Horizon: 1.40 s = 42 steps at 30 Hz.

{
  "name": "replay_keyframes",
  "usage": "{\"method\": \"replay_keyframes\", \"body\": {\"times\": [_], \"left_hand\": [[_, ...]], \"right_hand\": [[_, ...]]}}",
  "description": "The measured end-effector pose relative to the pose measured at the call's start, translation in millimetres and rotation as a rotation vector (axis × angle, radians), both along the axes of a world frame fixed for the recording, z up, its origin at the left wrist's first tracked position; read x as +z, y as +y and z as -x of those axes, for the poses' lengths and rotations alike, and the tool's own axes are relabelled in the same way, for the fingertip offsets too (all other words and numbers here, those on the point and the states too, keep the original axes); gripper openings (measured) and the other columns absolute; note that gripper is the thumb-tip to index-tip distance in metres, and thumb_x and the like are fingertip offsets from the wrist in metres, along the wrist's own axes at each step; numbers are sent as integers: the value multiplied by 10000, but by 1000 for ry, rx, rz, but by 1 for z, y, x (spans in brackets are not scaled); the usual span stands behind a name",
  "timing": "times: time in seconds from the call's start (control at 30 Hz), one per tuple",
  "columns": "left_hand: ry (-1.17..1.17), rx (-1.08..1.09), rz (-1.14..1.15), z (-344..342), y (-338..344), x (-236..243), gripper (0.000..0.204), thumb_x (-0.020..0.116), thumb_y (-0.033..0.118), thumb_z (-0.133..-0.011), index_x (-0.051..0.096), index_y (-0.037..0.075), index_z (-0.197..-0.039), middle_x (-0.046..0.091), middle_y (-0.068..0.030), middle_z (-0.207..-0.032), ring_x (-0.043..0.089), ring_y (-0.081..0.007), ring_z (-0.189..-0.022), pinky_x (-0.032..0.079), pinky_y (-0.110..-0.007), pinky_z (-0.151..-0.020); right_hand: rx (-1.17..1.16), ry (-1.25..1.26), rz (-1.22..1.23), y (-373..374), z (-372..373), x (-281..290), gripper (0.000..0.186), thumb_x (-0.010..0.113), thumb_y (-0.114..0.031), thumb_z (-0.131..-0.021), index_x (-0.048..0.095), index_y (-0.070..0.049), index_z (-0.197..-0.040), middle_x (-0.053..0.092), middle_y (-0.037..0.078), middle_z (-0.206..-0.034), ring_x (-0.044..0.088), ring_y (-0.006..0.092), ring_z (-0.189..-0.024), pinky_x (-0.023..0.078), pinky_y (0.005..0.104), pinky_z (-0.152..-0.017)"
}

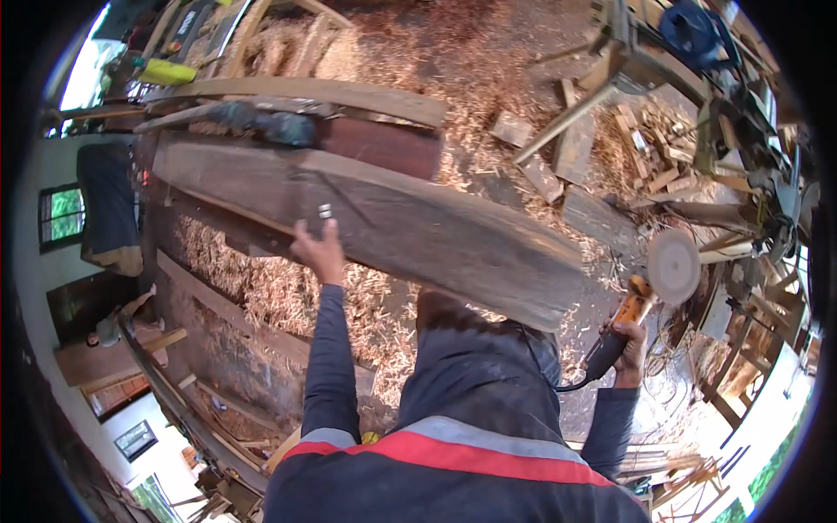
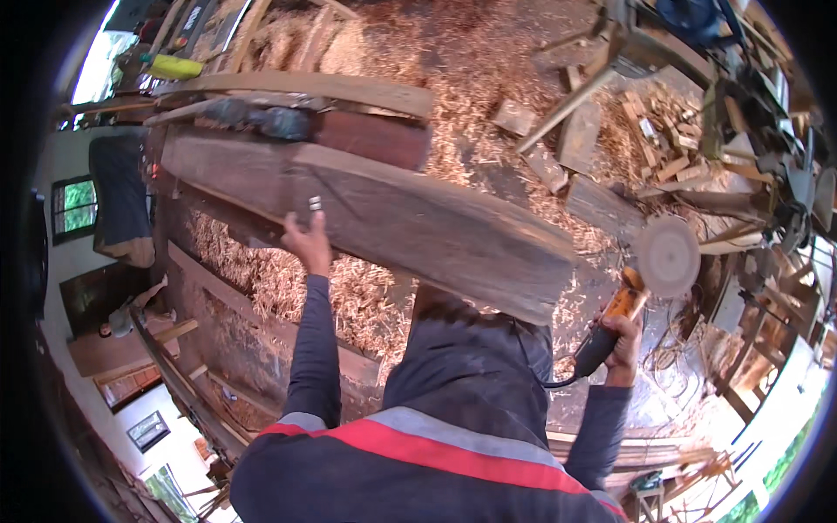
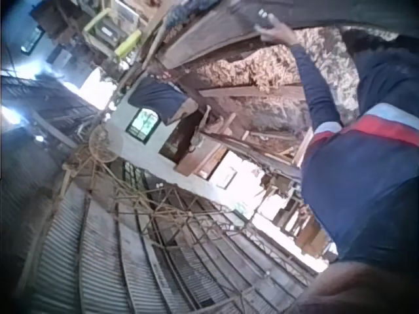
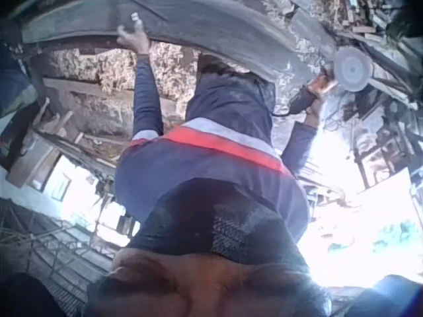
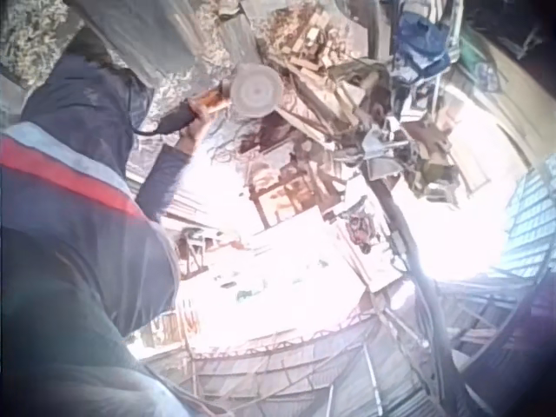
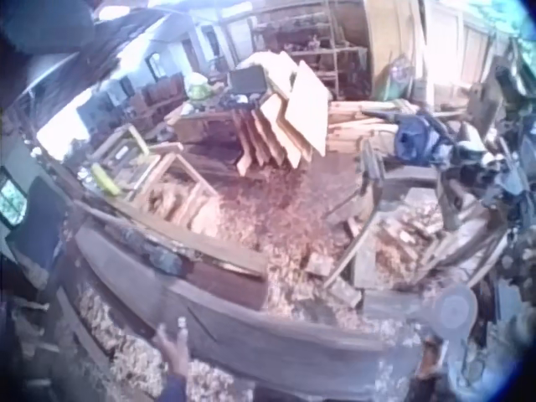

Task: The person uses an angle grinder to smooth small metal components and then inserts the components into holes along the side of a large wooden workbench.

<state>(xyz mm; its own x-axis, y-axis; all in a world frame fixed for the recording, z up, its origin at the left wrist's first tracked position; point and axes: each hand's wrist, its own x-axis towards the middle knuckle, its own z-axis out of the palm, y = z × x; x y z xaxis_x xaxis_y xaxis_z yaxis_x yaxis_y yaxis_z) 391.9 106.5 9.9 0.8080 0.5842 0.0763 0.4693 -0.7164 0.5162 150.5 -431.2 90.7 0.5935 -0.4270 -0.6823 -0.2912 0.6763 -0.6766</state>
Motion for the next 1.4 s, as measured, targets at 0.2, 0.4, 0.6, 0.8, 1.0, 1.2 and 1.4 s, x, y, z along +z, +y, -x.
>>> {"method": "replay_keyframes", "body": {"times": [0.2,0.4,0.6,0.8,1.0,1.2,1.4], "left_hand": [[-30,-11,-284,-29,9,-38,470,684,366,-939,660,34,-1270,571,-282,-1167,609,-427,-1047,491,-487,-919],[-149,54,-517,-32,33,-72,355,638,341,-973,731,40,-1136,678,-207,-1010,632,-370,-968,493,-451,-861],[-121,123,-488,-16,77,-55,412,577,346,-1024,676,-35,-1147,701,-172,-1110,659,-284,-1002,488,-379,-907],[-27,102,-542,-13,79,-38,494,557,415,-1032,618,-45,-1201,688,-171,-1118,646,-265,-1008,483,-371,-909],[72,109,-536,-14,87,-30,441,572,367,-1028,648,-44,-1170,695,-140,-1093,630,-229,-994,480,-354,-904],[188,228,-717,-6,98,-18,388,565,324,-1035,666,-29,-1161,702,-128,-1085,624,-206,-972,482,-336,-891],[162,214,-718,-9,105,-10,378,563,315,-1036,667,-26,-1161,702,-124,-1081,623,-198,-967,483,-332,-888]], "right_hand": [[509,323,154,-131,21,-50,365,677,-36,-643,603,28,-994,617,71,-777,612,186,-598,537,322,-570],[583,431,53,-177,15,-161,336,676,-34,-700,555,-2,-1012,610,74,-799,618,189,-626,535,313,-581],[667,489,-48,-187,-19,-365,363,737,-92,-762,555,-8,-1065,615,71,-838,631,186,-652,537,324,-596],[775,450,117,-215,-83,-556,182,705,-193,-753,650,-42,-840,633,43,-728,588,155,-575,476,310,-549],[837,437,268,-251,-134,-670,193,685,-120,-733,608,-34,-887,607,30,-717,569,140,-591,454,309,-534],[882,458,430,-270,-174,-721,383,760,-174,-653,649,21,-965,666,74,-765,621,167,-633,498,320,-591],[970,379,742,-291,-165,-743,459,740,-138,-651,639,32,-1064,691,159,-967,663,267,-827,522,375,-759]]}}
